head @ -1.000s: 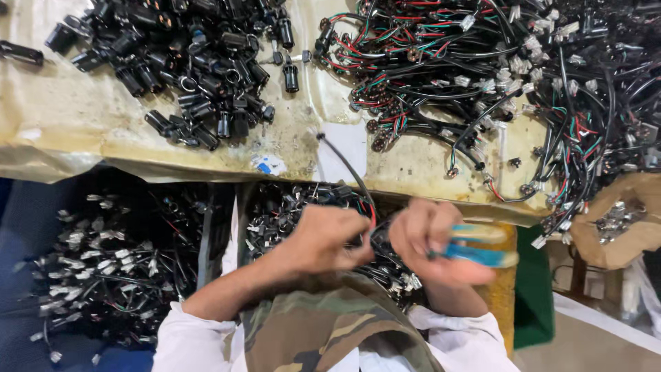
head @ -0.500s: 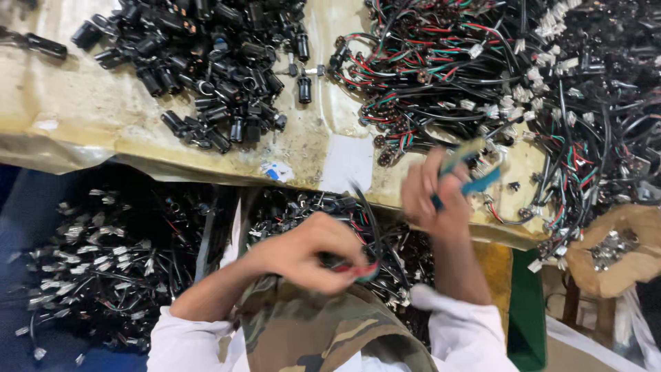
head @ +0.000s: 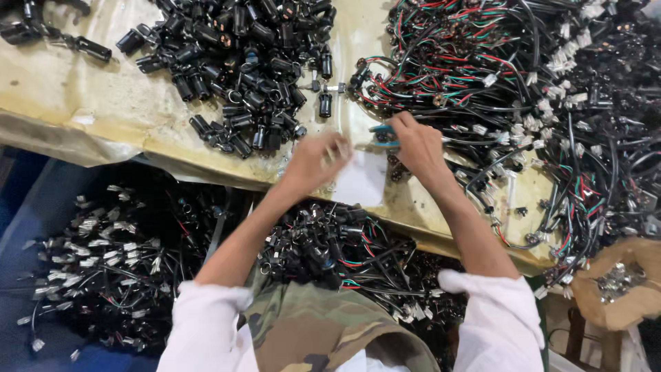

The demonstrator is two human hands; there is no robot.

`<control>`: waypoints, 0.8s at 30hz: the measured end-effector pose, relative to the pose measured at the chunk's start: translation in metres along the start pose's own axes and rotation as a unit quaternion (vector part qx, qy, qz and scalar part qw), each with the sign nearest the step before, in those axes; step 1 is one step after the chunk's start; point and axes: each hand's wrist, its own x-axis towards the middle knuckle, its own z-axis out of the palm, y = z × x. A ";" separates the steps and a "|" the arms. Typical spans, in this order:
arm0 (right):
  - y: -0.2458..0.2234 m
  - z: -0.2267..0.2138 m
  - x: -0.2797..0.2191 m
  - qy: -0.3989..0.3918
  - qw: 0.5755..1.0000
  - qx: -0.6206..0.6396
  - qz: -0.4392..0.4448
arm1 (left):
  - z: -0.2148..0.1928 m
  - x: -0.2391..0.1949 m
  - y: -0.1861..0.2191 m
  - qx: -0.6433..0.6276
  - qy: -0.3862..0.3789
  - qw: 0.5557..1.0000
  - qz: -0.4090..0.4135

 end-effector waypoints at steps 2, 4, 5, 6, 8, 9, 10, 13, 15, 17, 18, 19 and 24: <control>0.003 -0.004 0.010 -0.032 0.999 -0.029 -0.015 | 0.014 0.040 -0.031 0.243 0.131 0.961 -0.008; 0.000 -0.011 0.014 -0.001 1.000 0.005 -0.013 | 0.022 0.062 -0.053 0.361 0.157 0.919 -0.003; -0.004 -0.015 0.011 0.046 0.998 0.053 -0.003 | 0.021 0.066 -0.060 0.371 0.135 0.918 -0.025; -0.008 -0.020 0.005 0.093 0.990 0.101 0.007 | 0.018 0.067 -0.063 0.380 0.112 0.917 -0.046; -0.014 -0.030 -0.020 0.032 0.919 0.372 0.127 | 0.014 0.053 -0.059 0.320 0.152 0.935 -0.001; -0.018 -0.033 -0.032 0.001 0.849 0.496 0.184 | 0.010 0.042 -0.053 0.289 0.169 0.942 0.025; -0.024 -0.031 -0.041 -0.014 0.857 0.488 0.164 | 0.006 0.033 -0.044 0.209 0.179 0.961 0.031; -0.046 -0.017 -0.062 -0.079 0.878 0.452 0.134 | -0.004 0.001 -0.013 0.011 0.171 0.985 0.032; -0.056 -0.005 -0.064 -0.143 0.893 0.402 0.143 | -0.010 -0.013 0.006 -0.055 0.142 0.988 0.021; -0.061 0.001 -0.064 -0.146 0.903 0.370 0.165 | -0.014 -0.025 0.022 -0.092 0.097 0.985 0.112; -0.063 0.002 -0.067 -0.150 0.906 0.354 0.176 | -0.014 -0.031 0.028 -0.111 0.074 0.979 0.153; -0.066 0.004 -0.070 -0.137 0.916 0.337 0.170 | -0.014 -0.036 0.032 -0.192 0.041 0.977 0.086; -0.064 -0.007 -0.074 -0.091 0.914 0.350 0.186 | -0.004 -0.050 0.040 -0.432 -0.074 0.899 0.021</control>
